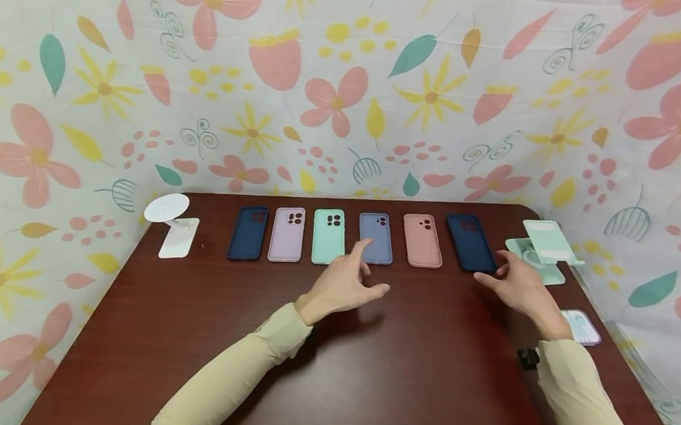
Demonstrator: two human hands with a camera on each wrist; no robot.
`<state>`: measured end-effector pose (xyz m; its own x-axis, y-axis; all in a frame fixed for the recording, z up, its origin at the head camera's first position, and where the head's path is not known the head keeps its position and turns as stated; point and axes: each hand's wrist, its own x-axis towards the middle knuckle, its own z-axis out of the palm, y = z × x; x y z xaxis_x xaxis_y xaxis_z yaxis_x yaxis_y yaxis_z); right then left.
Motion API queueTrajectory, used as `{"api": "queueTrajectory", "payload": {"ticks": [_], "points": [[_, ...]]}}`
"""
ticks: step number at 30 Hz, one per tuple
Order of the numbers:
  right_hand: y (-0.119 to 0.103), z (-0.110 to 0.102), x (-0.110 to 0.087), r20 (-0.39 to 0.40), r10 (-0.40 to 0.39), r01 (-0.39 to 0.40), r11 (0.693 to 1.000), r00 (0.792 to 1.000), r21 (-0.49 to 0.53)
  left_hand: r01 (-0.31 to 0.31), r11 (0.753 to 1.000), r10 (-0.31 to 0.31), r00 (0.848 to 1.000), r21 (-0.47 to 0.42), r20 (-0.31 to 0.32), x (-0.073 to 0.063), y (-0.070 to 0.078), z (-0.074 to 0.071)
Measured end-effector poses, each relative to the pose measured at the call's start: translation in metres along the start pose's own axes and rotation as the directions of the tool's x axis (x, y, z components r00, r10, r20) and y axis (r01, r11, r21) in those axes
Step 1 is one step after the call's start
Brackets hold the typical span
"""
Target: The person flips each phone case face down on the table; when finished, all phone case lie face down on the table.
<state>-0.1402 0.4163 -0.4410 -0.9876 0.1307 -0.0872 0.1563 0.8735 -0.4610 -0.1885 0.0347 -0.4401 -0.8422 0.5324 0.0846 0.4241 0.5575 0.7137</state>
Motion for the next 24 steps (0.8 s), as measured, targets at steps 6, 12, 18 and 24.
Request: {"api": "queueTrajectory", "payload": {"ticks": [6,12,18,24], "points": [[0.011,-0.001,0.009,0.057,0.03,-0.029,0.999,0.998,-0.021,0.024,0.999,-0.022,0.996,-0.025,0.088,0.022,0.026,0.034],[0.018,-0.001,0.018,0.068,0.039,-0.038,0.999,0.997,-0.021,0.019,0.998,-0.009,0.986,-0.059,0.165,0.044,0.055,0.066],[0.019,0.001,0.028,0.058,0.054,-0.055,0.998,0.997,0.008,0.126,0.956,-0.067,0.973,-0.266,0.22,0.072,0.081,0.093],[0.024,0.004,0.03,0.053,0.061,-0.061,0.998,0.997,0.01,0.218,0.921,-0.146,0.961,-0.323,0.233,0.097,0.096,0.117]]}}
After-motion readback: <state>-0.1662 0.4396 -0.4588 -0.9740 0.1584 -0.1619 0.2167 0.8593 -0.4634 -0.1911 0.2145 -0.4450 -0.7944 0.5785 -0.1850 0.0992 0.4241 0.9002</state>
